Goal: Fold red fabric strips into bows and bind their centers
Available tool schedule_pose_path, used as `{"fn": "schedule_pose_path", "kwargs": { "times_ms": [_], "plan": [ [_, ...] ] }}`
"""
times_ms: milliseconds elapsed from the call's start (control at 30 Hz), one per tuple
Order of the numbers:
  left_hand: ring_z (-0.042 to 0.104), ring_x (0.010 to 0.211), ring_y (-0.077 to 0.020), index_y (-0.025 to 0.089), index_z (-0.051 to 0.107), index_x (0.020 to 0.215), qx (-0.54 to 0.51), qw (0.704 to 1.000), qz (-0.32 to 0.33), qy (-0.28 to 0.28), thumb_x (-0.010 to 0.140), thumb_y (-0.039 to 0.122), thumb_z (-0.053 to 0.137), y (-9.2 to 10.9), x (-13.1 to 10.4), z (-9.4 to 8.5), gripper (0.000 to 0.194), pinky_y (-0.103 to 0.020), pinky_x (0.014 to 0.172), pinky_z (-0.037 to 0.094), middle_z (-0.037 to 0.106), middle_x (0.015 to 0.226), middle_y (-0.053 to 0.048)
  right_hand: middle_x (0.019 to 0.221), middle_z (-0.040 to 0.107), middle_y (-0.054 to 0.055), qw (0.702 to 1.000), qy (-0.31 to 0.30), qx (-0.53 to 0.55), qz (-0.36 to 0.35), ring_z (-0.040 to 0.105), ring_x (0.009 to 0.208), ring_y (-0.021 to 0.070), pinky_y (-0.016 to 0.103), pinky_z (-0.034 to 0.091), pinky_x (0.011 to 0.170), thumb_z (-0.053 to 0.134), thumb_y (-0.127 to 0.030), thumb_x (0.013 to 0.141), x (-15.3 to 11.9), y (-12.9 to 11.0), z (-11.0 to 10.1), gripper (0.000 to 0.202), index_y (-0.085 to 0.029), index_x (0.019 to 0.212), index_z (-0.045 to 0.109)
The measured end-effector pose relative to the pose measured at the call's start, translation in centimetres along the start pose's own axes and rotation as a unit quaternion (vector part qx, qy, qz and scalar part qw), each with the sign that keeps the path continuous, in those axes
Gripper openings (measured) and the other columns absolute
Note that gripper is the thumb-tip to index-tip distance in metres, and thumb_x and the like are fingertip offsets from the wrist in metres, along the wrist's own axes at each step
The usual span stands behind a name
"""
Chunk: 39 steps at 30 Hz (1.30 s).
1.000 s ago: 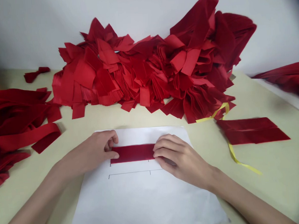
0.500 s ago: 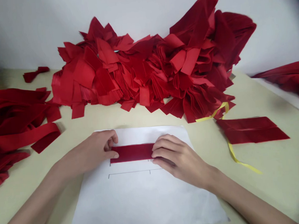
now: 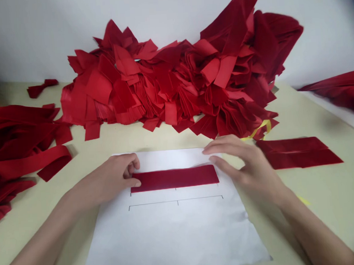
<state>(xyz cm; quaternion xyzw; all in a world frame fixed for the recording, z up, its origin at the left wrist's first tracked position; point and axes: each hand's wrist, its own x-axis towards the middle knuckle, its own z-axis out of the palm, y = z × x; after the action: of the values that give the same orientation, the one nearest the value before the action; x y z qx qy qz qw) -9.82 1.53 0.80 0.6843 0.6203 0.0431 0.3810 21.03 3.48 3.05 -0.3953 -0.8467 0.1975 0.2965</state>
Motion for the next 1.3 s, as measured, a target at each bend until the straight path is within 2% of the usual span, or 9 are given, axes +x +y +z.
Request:
{"fn": "schedule_pose_path", "kwargs": {
  "times_ms": [67,133,233,333,467,700,933,1100,1300],
  "plan": [
    [0.055,0.062,-0.0169,0.023,0.049,0.082,0.002,1.000,-0.003,-0.003,0.070,0.032,0.060,0.0,0.0,0.0,0.018,-0.030,0.059,0.043,0.059,0.069,0.002,0.096,0.065,0.002,0.999,-0.007,-0.006,0.032,0.059,0.094,0.0196,0.036,0.049,0.082,0.056,-0.023,0.084,-0.1,0.6,-1.3,0.013,-0.026,0.093,0.066],
    [0.055,0.062,-0.0171,0.023,0.049,0.082,0.007,1.000,-0.006,-0.007,0.070,0.032,0.060,0.1,-0.1,0.0,0.018,-0.030,0.060,0.043,0.059,0.069,0.002,0.095,0.065,0.002,0.998,-0.058,0.002,0.040,0.060,0.089,0.0179,0.033,0.050,0.078,0.056,-0.024,0.084,-0.2,0.9,-2.0,0.012,-0.026,0.090,0.066],
    [0.055,0.063,-0.0171,0.023,0.049,0.082,0.006,1.000,-0.004,-0.006,0.071,0.032,0.060,0.1,-0.1,0.0,0.018,-0.031,0.060,0.043,0.059,0.070,0.002,0.093,0.064,0.002,0.988,-0.151,0.017,0.029,0.060,0.083,0.0156,0.030,0.050,0.072,0.055,-0.024,0.085,-0.4,0.8,-1.9,0.013,-0.026,0.089,0.068],
    [0.056,0.063,-0.0173,0.023,0.050,0.083,-0.001,1.000,-0.005,-0.002,0.071,0.032,0.060,0.0,-0.1,0.0,0.018,-0.030,0.060,0.044,0.059,0.070,0.001,0.093,0.064,0.003,0.982,-0.190,0.006,-0.007,0.059,0.087,0.0171,0.032,0.050,0.074,0.056,-0.022,0.084,-0.3,0.7,-1.1,0.015,-0.026,0.091,0.069],
    [0.056,0.062,-0.0174,0.023,0.050,0.083,-0.001,1.000,-0.003,-0.005,0.070,0.032,0.060,0.0,0.1,0.0,0.019,-0.031,0.059,0.044,0.059,0.070,0.001,0.095,0.064,0.004,0.980,-0.193,-0.004,-0.038,0.057,0.093,0.0183,0.034,0.049,0.078,0.057,-0.017,0.081,-0.2,0.8,-0.4,0.018,-0.026,0.092,0.069],
    [0.055,0.061,-0.0162,0.024,0.049,0.082,-0.005,1.000,-0.008,-0.003,0.071,0.033,0.061,-0.2,-0.1,0.1,0.018,-0.029,0.058,0.043,0.058,0.067,0.003,0.094,0.062,0.003,0.978,-0.205,-0.014,-0.020,0.055,0.094,0.0173,0.032,0.048,0.078,0.055,-0.012,0.082,-0.2,0.9,0.2,0.020,-0.025,0.092,0.068],
    [0.055,0.063,-0.0165,0.024,0.049,0.082,0.010,1.000,-0.006,-0.003,0.072,0.034,0.060,-0.1,0.0,0.2,0.019,-0.030,0.059,0.044,0.059,0.069,0.003,0.093,0.062,0.003,0.982,-0.187,-0.026,-0.029,0.055,0.093,0.0175,0.033,0.048,0.080,0.057,-0.017,0.082,-0.2,0.9,0.2,0.015,-0.023,0.091,0.067],
    [0.055,0.063,-0.0166,0.024,0.049,0.083,0.012,1.000,-0.005,-0.007,0.072,0.034,0.060,0.0,-0.1,0.0,0.019,-0.030,0.059,0.044,0.059,0.070,0.002,0.097,0.064,0.004,0.990,-0.109,-0.015,-0.092,0.052,0.101,0.0181,0.034,0.046,0.088,0.055,-0.017,0.085,-0.3,-0.2,1.5,0.015,-0.020,0.095,0.066],
    [0.055,0.062,-0.0168,0.023,0.048,0.082,0.015,1.000,-0.002,-0.004,0.072,0.034,0.060,-0.1,0.0,0.1,0.019,-0.030,0.058,0.044,0.059,0.070,0.002,0.101,0.066,0.001,0.979,-0.116,-0.051,-0.159,0.048,0.108,0.0189,0.035,0.043,0.092,0.052,-0.017,0.088,-0.9,-1.1,4.3,0.015,-0.018,0.096,0.065]
  ]
}}
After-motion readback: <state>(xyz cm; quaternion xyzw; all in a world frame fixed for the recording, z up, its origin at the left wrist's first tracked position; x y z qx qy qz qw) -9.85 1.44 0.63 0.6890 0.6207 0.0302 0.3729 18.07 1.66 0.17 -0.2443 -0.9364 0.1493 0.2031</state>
